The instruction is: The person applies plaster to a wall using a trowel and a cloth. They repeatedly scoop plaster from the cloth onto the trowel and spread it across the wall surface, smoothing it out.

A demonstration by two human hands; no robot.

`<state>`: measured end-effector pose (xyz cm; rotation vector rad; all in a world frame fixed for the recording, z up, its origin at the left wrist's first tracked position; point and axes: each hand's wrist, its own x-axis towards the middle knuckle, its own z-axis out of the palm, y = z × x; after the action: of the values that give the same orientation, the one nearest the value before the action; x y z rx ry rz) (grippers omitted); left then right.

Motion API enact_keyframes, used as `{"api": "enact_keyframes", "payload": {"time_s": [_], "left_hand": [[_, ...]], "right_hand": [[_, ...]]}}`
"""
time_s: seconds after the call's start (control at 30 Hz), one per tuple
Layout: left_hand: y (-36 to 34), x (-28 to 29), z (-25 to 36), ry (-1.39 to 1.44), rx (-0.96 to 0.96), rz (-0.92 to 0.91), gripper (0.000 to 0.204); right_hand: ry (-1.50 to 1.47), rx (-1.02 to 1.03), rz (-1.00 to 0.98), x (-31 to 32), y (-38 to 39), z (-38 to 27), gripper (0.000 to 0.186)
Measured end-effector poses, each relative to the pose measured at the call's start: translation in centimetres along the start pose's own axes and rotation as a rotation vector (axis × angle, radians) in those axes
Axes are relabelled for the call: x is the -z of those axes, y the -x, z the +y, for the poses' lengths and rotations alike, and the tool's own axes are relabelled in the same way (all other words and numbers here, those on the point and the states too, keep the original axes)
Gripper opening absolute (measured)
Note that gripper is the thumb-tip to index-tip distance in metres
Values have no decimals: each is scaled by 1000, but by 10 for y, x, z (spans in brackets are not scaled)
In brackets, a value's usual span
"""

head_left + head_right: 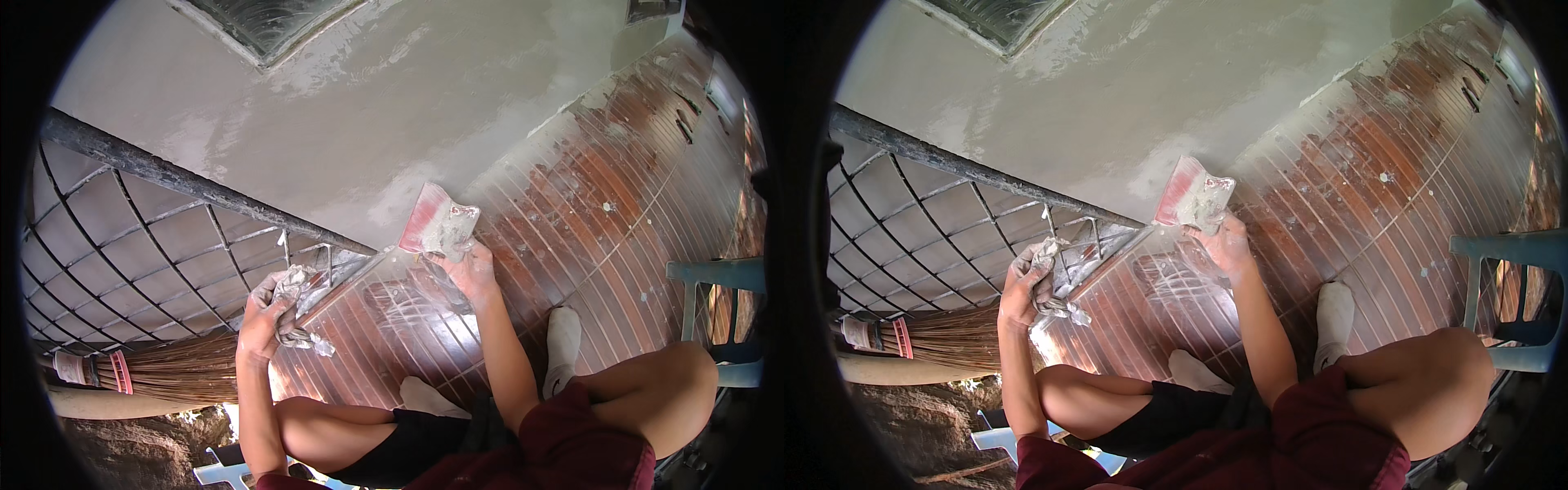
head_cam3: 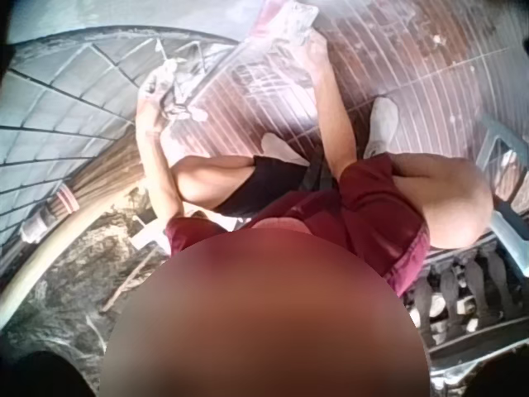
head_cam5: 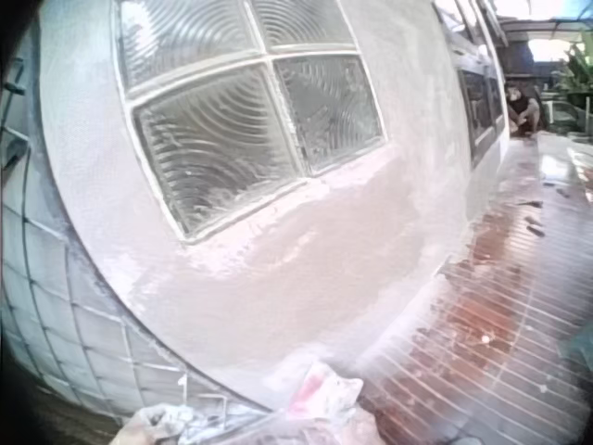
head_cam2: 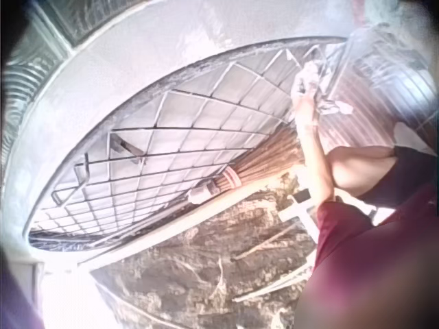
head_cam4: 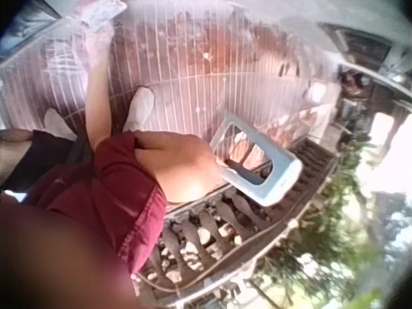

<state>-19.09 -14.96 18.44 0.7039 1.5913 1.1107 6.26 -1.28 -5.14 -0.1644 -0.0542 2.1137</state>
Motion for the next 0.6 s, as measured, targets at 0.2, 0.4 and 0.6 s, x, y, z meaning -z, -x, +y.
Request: {"api": "enact_keyframes", "payload": {"time_s": [0.2,0.4,0.6], "left_hand": [[-7,-1,-3,-47,10,8,30],[-11,-2,-6,-46,17,17,29],[-5,6,-9,-25,45,34,30]], "right_hand": [[325,228,287,8,-8,-34,41],[488,574,524,17,-37,-59,27],[844,978,823,-14,-125,-105,32]]}}
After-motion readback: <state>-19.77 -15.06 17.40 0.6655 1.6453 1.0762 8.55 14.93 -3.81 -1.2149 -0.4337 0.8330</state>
